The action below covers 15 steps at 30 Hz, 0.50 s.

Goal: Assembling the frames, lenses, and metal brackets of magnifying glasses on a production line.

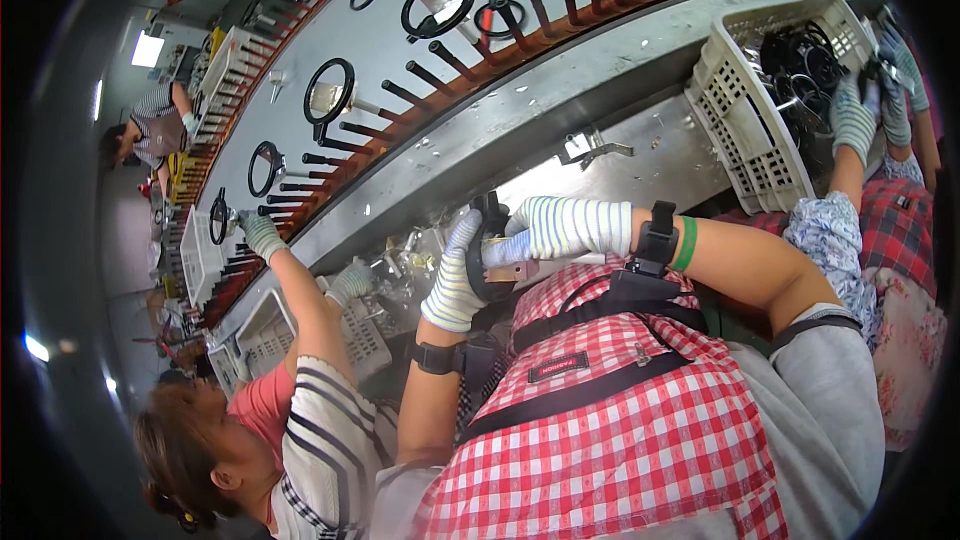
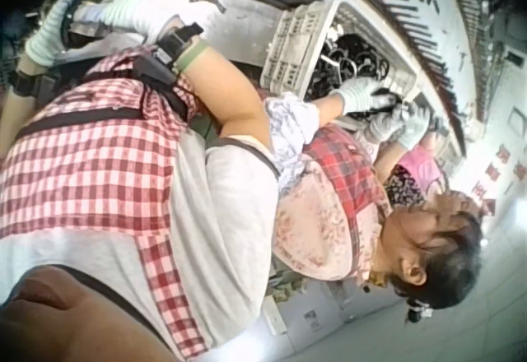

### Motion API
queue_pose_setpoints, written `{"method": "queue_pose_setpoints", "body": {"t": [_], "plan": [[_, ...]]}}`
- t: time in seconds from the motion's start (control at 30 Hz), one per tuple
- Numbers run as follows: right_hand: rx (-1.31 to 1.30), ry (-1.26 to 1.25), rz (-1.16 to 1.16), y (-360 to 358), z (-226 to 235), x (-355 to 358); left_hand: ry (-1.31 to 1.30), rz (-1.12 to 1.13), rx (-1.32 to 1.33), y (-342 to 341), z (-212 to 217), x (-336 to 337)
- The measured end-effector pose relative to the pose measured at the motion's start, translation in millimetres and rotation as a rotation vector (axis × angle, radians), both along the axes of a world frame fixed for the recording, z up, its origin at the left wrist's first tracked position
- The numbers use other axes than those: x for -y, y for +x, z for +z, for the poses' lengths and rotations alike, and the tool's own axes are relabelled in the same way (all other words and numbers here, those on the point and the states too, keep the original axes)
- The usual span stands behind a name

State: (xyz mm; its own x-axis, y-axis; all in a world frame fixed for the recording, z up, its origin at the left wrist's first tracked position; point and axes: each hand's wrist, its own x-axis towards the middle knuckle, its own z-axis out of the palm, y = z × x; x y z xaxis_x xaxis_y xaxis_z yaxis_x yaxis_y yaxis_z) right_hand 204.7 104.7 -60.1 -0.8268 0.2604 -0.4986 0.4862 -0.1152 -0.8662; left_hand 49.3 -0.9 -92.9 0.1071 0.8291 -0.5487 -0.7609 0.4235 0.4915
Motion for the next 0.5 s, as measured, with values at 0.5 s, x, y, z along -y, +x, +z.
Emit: {"method": "queue_pose_setpoints", "body": {"t": [0.5], "plan": [[0.018,-0.024,0.077,-17.1,5.1,-1.2,-0.054,0.107,-0.136,1.2,7.3,12.8]]}}
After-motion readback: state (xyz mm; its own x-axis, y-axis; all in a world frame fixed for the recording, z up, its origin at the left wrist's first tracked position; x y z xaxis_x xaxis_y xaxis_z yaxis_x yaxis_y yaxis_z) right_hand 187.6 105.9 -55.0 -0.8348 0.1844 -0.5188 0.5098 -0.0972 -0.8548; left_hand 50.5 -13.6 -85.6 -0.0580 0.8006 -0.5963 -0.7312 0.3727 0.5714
